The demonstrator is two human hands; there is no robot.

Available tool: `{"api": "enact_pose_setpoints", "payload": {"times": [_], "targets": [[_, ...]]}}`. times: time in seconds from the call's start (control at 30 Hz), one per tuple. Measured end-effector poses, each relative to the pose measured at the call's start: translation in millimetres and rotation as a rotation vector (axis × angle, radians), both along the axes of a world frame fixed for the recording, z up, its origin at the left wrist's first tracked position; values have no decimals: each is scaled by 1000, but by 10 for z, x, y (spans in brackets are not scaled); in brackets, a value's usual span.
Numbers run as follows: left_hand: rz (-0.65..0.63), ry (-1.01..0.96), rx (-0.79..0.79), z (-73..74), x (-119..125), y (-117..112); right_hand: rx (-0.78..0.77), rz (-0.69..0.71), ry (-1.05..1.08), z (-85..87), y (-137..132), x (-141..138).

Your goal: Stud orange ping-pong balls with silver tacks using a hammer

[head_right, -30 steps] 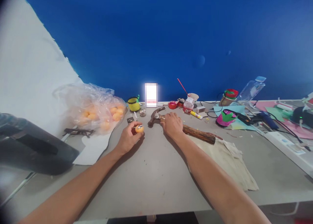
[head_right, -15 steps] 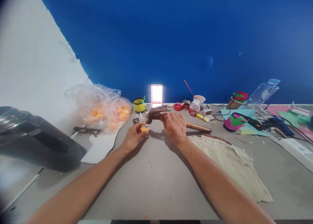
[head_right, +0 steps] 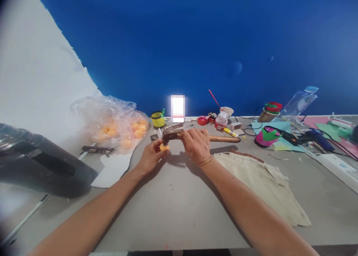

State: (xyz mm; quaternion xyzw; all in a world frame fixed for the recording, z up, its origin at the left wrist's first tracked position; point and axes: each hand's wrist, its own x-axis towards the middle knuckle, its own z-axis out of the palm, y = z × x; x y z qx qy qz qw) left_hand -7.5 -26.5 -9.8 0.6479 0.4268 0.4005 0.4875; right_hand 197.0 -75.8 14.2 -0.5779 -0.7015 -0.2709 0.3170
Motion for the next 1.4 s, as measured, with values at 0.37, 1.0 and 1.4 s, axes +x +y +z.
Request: {"api": "enact_pose_setpoints", "payload": {"times": [0.37, 1.0, 1.4], "targets": [[20, -25, -12, -5, 9, -12, -30, -48, 46, 33, -8, 18], [-131, -361, -325, 173, 20, -147, -457, -243, 67, -74, 155, 212], [-143, -351, -409, 184, 27, -165, -704, -365, 201, 66, 168, 266]]}}
